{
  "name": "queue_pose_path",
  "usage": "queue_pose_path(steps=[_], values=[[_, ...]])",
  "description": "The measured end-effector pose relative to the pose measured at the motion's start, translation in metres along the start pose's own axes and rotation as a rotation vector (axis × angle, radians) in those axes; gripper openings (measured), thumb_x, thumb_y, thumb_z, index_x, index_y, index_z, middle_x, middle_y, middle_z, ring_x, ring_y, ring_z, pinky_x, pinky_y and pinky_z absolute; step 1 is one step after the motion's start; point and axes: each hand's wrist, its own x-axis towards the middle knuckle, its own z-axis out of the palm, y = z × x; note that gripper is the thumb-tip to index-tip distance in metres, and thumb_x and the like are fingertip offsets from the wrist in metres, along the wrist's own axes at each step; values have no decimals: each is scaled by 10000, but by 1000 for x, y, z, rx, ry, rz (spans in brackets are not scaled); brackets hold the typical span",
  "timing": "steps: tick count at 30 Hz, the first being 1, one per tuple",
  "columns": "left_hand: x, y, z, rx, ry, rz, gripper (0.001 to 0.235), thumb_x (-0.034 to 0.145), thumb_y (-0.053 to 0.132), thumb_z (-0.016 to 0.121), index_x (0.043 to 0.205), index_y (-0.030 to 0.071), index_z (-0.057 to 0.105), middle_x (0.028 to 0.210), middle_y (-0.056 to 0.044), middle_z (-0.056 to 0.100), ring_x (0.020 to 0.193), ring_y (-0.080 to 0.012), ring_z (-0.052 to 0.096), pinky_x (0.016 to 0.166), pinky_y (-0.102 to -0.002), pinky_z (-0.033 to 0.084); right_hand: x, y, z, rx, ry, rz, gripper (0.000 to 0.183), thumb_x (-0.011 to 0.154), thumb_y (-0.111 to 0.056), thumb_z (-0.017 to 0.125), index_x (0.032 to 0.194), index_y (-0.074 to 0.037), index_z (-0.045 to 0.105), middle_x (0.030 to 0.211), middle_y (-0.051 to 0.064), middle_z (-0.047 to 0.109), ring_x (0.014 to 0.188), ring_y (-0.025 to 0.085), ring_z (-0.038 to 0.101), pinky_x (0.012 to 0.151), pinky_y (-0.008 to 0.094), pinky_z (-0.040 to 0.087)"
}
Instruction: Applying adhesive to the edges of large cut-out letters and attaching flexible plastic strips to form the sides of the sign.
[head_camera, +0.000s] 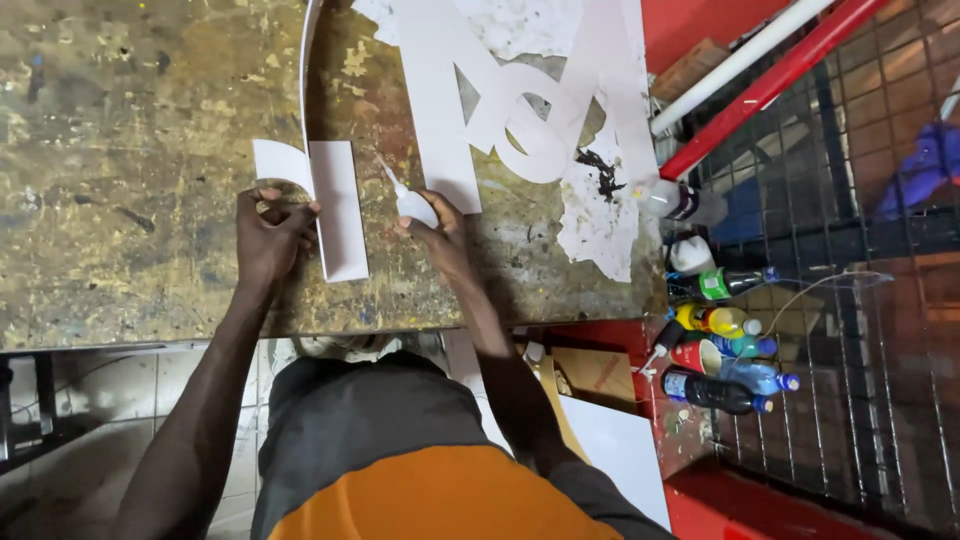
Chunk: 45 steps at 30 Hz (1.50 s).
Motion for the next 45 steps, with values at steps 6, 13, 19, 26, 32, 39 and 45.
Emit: queue_pose_path(steps=[6,13,19,26,32,39,45], values=[[-12,18,6,13,21,-3,690,1043,229,943,1415,27,398,1108,-214,769,701,-174,749,590,-226,638,27,16,-36,-383,16,-22,485,920,-205,979,1353,-118,778,1157,156,812,1019,264,804,850,420,693],[-6,4,5,2,50,3,666,1052,204,961,1399,29,420,1059,-190,755,697,-183,755,570,-234,641,31,-27,-77,-675,355,-46,479,979,-130,906,1409,-95,697,1267,222,766,1020,335,749,871,403,627],[-4,-3,10,5,65,-9,618,1091,217,946,1407,75,435,1106,-154,761,716,-158,745,577,-226,636,32,-1,-117,-689,482,-57,497,1020,-203,893,1455,-136,663,1296,204,764,975,319,795,838,403,666],[5,1,15,58,110,-46,462,1073,155,891,1256,186,468,1113,-111,755,698,-191,688,590,-322,567,25,15,-110,-584,507,-146,548,1071,-269,811,1558,-127,606,1362,123,770,1045,243,743,802,383,637],[12,-11,8,25,74,-10,483,1076,145,902,1267,174,459,985,-141,742,626,-213,705,515,-320,566,11,-10,-94,-559,596,-98,730,1031,-20,787,1676,-134,466,1541,194,687,1188,321,786,914,441,717],[2,-1,3,2,-20,26,581,1134,235,938,1384,82,437,1176,-199,784,740,-188,782,599,-238,651,-32,-8,-14,-220,580,-282,491,987,165,736,1357,-149,662,1118,52,678,989,106,659,916,181,571],[4,3,3,3,-21,-33,562,1111,212,938,1374,102,453,1121,-150,796,667,-186,768,547,-227,624,-29,-59,56,-808,-42,-496,254,945,-186,857,1185,-234,789,1004,-28,710,900,220,748,722,316,670]])
